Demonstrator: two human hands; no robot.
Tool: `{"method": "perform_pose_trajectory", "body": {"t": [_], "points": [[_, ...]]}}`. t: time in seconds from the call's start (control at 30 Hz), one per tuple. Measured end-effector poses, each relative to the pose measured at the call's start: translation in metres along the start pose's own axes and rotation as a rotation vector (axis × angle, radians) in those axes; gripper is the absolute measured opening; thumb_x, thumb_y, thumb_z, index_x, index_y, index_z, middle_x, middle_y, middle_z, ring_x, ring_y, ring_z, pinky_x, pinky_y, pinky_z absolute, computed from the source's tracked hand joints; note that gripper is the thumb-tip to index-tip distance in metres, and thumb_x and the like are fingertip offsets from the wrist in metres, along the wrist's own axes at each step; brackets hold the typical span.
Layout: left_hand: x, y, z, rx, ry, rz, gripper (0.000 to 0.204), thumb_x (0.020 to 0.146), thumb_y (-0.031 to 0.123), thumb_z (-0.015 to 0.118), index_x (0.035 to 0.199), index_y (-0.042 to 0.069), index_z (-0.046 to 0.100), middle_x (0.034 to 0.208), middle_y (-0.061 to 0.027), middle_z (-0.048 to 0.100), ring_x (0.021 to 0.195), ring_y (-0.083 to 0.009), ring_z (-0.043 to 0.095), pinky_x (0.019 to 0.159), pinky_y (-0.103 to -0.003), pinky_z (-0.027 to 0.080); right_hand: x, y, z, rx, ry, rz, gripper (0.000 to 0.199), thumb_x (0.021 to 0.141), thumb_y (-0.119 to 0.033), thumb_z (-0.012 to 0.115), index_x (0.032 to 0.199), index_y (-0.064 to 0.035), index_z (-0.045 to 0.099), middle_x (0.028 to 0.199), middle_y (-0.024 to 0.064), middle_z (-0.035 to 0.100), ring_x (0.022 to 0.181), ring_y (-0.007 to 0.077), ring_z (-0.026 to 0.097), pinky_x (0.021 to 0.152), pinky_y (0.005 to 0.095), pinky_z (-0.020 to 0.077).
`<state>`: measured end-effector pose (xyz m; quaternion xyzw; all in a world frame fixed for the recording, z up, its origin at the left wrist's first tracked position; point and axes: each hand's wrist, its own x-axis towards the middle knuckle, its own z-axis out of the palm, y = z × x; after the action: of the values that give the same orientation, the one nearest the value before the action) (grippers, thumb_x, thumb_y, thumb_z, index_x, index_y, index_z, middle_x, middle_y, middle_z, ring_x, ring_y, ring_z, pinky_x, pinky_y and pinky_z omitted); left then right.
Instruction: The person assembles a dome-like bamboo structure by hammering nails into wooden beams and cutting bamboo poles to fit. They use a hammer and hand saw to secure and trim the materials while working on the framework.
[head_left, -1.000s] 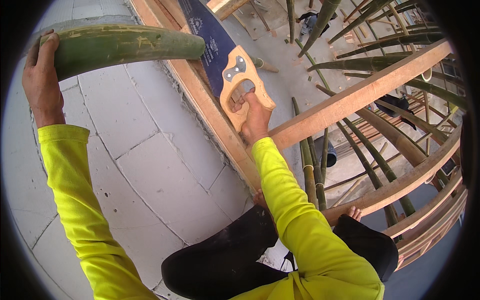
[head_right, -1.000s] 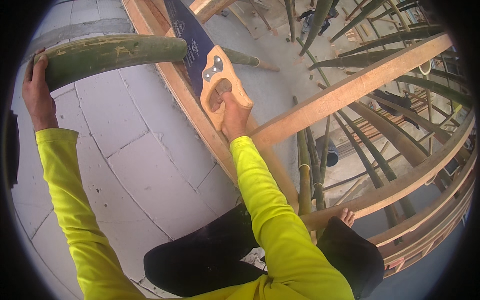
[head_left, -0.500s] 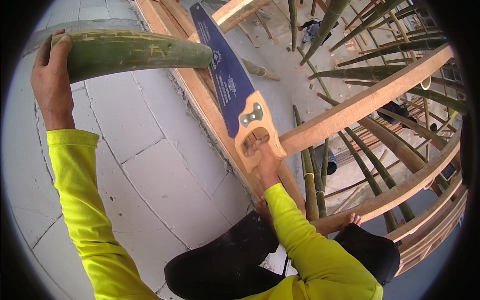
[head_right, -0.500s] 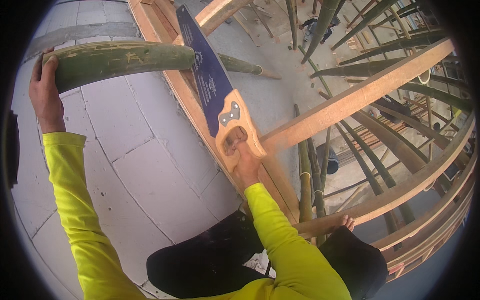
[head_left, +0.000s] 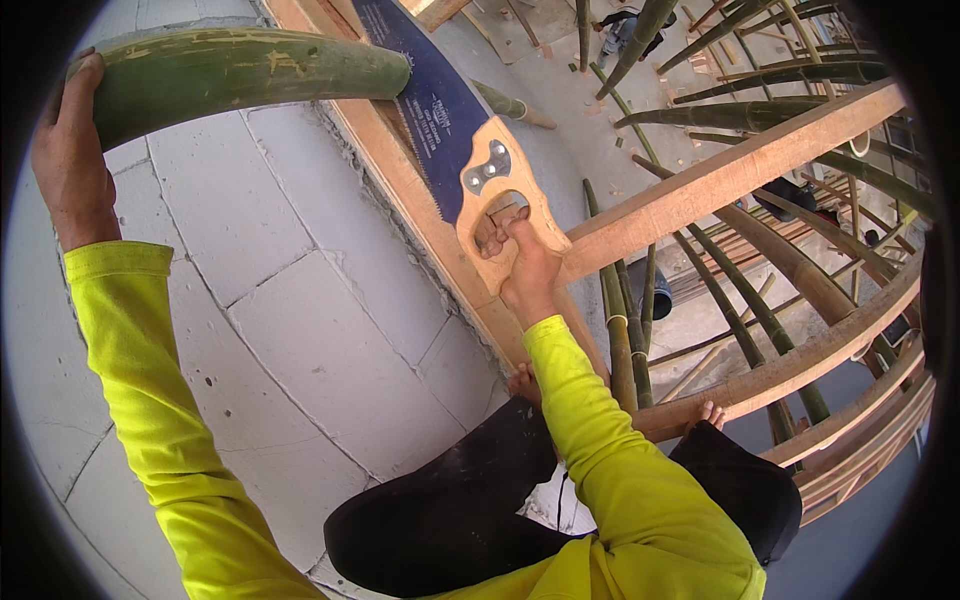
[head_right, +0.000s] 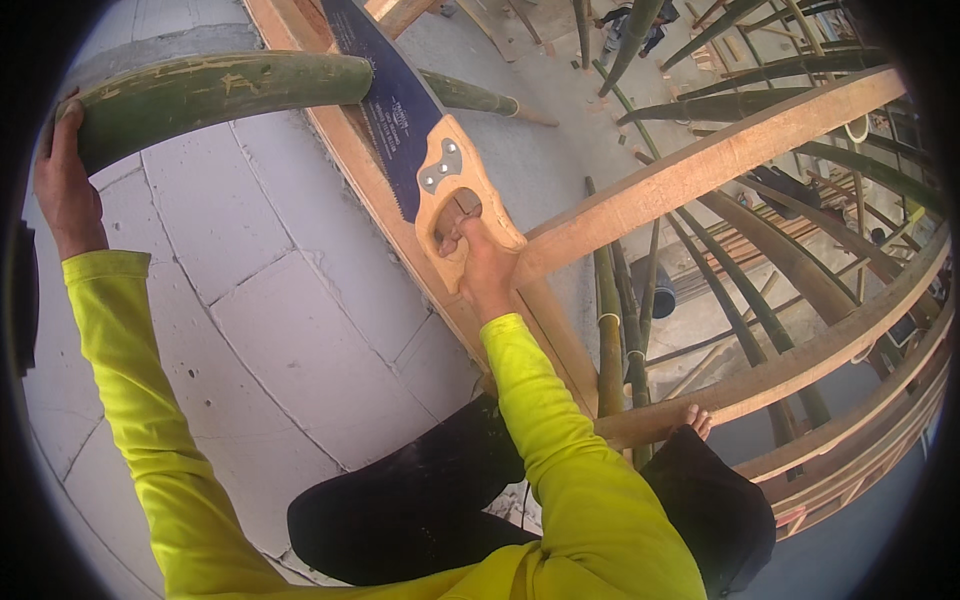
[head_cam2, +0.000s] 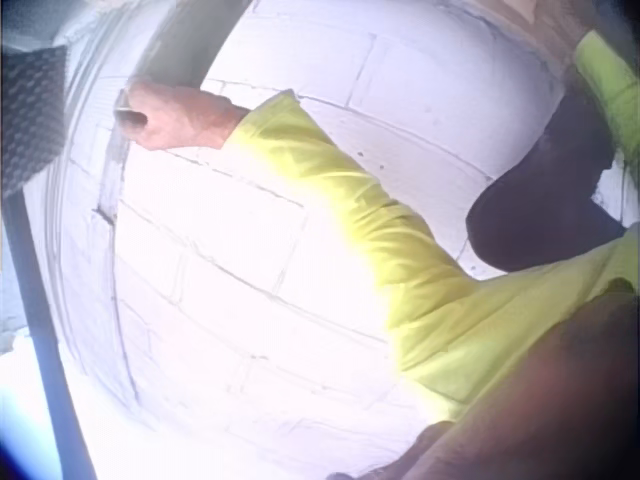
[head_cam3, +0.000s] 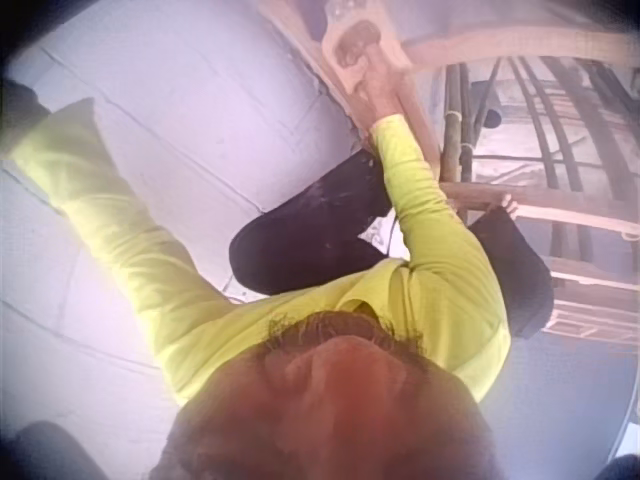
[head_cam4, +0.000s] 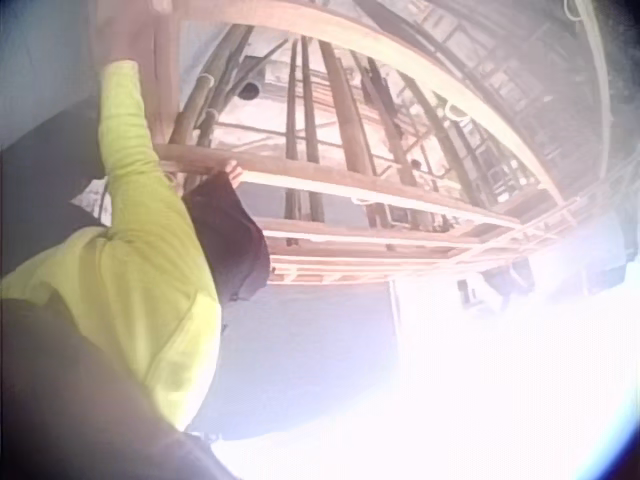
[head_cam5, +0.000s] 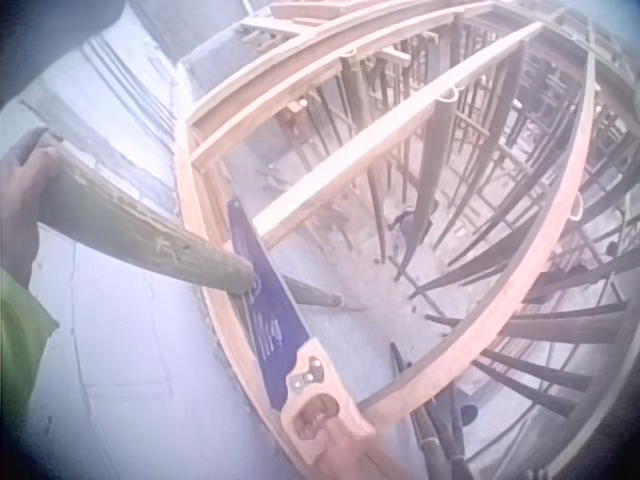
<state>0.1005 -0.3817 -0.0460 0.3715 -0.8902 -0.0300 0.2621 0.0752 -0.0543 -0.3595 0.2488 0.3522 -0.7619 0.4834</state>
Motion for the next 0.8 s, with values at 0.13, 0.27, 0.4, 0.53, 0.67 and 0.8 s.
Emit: {"method": "perform_pose_trajectory", "body": {"t": [0.13, 0.27, 0.4, 0.53, 0.67, 0.8], "points": [[0.017, -0.040, -0.031, 0.126, -0.155, 0.048, 0.046, 0.093, 0.031, 0.065, 0.125, -0.003, 0.065, 0.121, -0.0139, 0.065, 0.116, -0.0230, 0.059, 0.104, -0.030, 0.042, -0.013, -0.005, -0.008, -0.008, -0.039, 0.001, 0.012, 0.085, -0.002, 0.060, 0.096, -0.0030, 0.056, 0.073, 0.0079, 0.059, 0.059, 0.0180, 0.058, 0.058, 0.0325, 0.0494], [0.005, 0.002, 0.019, -0.106, 0.034, -0.009, 0.053, 0.086, 0.039, 0.067, 0.125, 0.003, 0.066, 0.120, -0.0150, 0.067, 0.114, -0.0270, 0.060, 0.103, -0.033, 0.042, -0.034, 0.005, -0.039, -0.028, 0.060, 0.026, 0.016, 0.084, -0.001, 0.056, 0.099, -0.0067, 0.052, 0.074, 0.0076, 0.053, 0.059, 0.0198, 0.055, 0.059, 0.0356, 0.0501], [0.014, -0.011, -0.012, 0.083, -0.060, 0.093, 0.052, 0.086, 0.040, 0.067, 0.124, 0.003, 0.067, 0.117, -0.0143, 0.068, 0.111, -0.0261, 0.061, 0.102, -0.034, 0.043, 0.009, 0.003, 0.006, -0.017, 0.049, 0.043, 0.013, 0.088, -0.002, 0.059, 0.097, -0.0078, 0.052, 0.073, 0.0064, 0.051, 0.059, 0.0202, 0.054, 0.060, 0.0346, 0.0483], [0.004, -0.004, -0.014, -0.033, -0.009, -0.050, 0.052, 0.087, 0.040, 0.066, 0.124, 0.003, 0.068, 0.119, -0.0151, 0.067, 0.112, -0.0265, 0.061, 0.102, -0.034, 0.043, -0.033, 0.009, -0.031, -0.036, -0.066, 0.052, 0.012, 0.088, -0.002, 0.057, 0.099, -0.0054, 0.053, 0.079, 0.0081, 0.057, 0.065, 0.0197, 0.057, 0.062, 0.0355, 0.0496], [0.003, -0.007, 0.013, -0.036, 0.036, -0.041, 0.055, 0.087, 0.043, 0.065, 0.125, 0.004, 0.067, 0.121, -0.0167, 0.066, 0.115, -0.0285, 0.060, 0.103, -0.033, 0.043, -0.031, 0.011, -0.021, -0.001, 0.018, -0.009, 0.012, 0.085, -0.001, 0.059, 0.097, -0.0021, 0.055, 0.083, 0.0122, 0.060, 0.065, 0.0217, 0.058, 0.058, 0.0376, 0.0500], [0.007, -0.001, -0.012, -0.019, -0.028, -0.065, 0.057, 0.086, 0.045, 0.066, 0.125, 0.003, 0.067, 0.121, -0.0170, 0.066, 0.115, -0.0297, 0.060, 0.103, -0.034, 0.043, 0.029, 0.006, 0.029, -0.107, -0.048, -0.041, 0.014, 0.085, 0.002, 0.058, 0.096, -0.0044, 0.054, 0.072, 0.0066, 0.052, 0.058, 0.0202, 0.052, 0.055, 0.0357, 0.0478]]}}
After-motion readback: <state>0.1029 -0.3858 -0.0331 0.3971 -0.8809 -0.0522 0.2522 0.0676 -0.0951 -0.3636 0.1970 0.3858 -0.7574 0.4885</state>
